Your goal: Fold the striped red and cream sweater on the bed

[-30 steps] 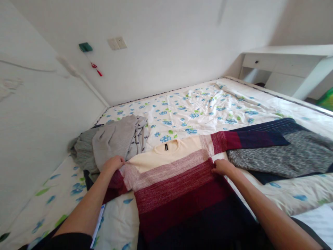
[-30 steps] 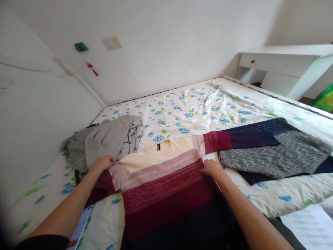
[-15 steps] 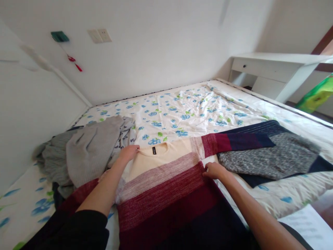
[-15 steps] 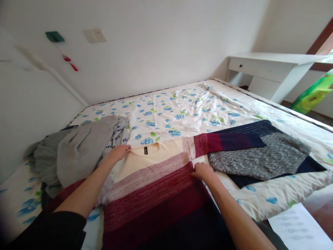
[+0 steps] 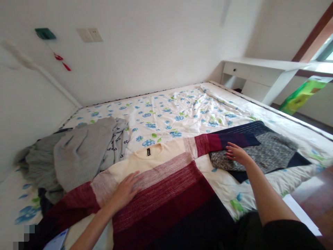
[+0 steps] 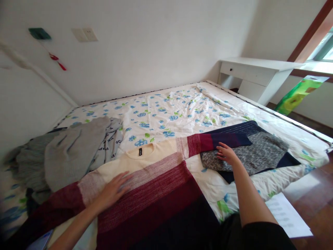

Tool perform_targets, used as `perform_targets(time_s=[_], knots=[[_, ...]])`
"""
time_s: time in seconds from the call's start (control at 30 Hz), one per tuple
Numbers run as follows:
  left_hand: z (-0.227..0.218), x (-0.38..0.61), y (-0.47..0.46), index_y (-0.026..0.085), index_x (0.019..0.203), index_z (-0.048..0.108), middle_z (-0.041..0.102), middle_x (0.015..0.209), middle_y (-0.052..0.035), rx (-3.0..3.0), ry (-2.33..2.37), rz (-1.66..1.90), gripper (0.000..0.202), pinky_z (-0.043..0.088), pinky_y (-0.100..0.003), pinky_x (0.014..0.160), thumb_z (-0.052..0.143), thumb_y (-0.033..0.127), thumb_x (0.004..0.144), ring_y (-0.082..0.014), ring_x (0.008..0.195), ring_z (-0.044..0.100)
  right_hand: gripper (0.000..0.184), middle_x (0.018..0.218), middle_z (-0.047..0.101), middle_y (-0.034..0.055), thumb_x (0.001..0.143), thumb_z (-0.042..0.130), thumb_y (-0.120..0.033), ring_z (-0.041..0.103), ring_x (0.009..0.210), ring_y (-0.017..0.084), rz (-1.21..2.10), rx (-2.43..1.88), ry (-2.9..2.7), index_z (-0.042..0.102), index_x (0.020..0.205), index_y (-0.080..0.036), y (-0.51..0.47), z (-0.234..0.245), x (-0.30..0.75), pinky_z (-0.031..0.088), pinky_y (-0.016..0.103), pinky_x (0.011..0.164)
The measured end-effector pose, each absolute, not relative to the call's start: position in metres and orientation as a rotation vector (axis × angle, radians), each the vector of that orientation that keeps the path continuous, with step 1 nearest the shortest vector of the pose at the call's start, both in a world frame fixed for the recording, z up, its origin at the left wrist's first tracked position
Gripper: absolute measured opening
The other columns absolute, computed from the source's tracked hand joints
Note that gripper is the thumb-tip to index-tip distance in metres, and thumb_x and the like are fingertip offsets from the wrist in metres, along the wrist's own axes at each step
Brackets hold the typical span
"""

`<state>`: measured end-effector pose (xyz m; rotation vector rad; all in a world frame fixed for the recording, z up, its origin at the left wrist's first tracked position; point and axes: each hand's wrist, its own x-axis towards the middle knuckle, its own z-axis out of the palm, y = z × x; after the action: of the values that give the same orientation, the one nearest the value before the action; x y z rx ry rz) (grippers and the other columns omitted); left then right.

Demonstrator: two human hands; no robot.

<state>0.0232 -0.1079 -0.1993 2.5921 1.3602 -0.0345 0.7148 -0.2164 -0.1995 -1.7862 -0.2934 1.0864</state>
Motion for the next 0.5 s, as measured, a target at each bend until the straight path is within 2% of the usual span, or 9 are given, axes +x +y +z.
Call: perform_targets(time_s=[0.07,0.17,0.27,0.33,0.4,0.5], knots=[[-0.213,-0.008,-0.171,0.039,0.161,0.065,0.056,0.175,-0.0041,2.549,1.321,-0.079,0.059,0.043,-0.054,0.134,0.062,0.054,0.104,-0.0343,0.160,0.053,0.069,0.128,0.075,0.0056,0.090,0.081,-0.026,0.076,0.095,0.016,0.971,-1.671,-0.160,0.060,0.154,-0.039,-0.220,-0.208,0.726,0.069,0.035,0.094],[-0.217,-0.048,-0.241,0.041,0.169,0.056,0.046,0.181,-0.0039,2.422,1.455,-0.080,0.068,0.040,-0.060,0.135,0.063,0.058,0.104,-0.0388,0.168,0.041,0.062,0.141,0.070,0.0004,0.091,0.071,-0.022,0.073,0.106,0.014,0.941,-1.520,-0.068,0.061,0.147,-0.047,-0.222,-0.221,0.732,0.066,0.033,0.102],[-0.197,-0.060,-0.261,0.040,0.167,0.059,0.042,0.182,-0.0048,2.276,1.461,-0.074,0.070,0.042,-0.055,0.134,0.066,0.060,0.101,-0.0375,0.168,0.041,0.055,0.146,0.066,-0.0012,0.091,0.064,-0.024,0.071,0.111,0.014,0.917,-1.428,-0.058,0.063,0.141,-0.046,-0.221,-0.226,0.734,0.063,0.038,0.108],[-0.177,-0.052,-0.253,0.037,0.161,0.067,0.049,0.178,-0.0055,2.195,1.429,-0.080,0.066,0.043,-0.049,0.133,0.071,0.055,0.098,-0.0344,0.164,0.049,0.052,0.149,0.064,-0.0002,0.090,0.061,-0.029,0.070,0.118,0.016,0.831,-1.416,-0.081,0.064,0.140,-0.045,-0.214,-0.217,0.733,0.061,0.043,0.111],[-0.157,-0.039,-0.241,0.032,0.151,0.075,0.064,0.168,-0.0076,2.128,1.484,-0.053,0.056,0.045,-0.044,0.131,0.070,0.046,0.097,-0.0312,0.155,0.061,0.055,0.150,0.063,0.0019,0.089,0.062,-0.036,0.068,0.124,0.018,0.724,-1.413,-0.157,0.066,0.144,-0.041,-0.200,-0.196,0.724,0.059,0.047,0.113],[-0.134,-0.020,-0.228,0.024,0.129,0.083,0.084,0.135,-0.0111,2.058,1.690,-0.008,0.037,0.054,-0.039,0.116,0.060,0.036,0.102,-0.0288,0.127,0.077,0.067,0.152,0.066,0.0056,0.087,0.067,-0.044,0.065,0.136,0.025,0.544,-1.414,-0.483,0.067,0.152,-0.032,-0.175,-0.151,0.678,0.055,0.052,0.120]])
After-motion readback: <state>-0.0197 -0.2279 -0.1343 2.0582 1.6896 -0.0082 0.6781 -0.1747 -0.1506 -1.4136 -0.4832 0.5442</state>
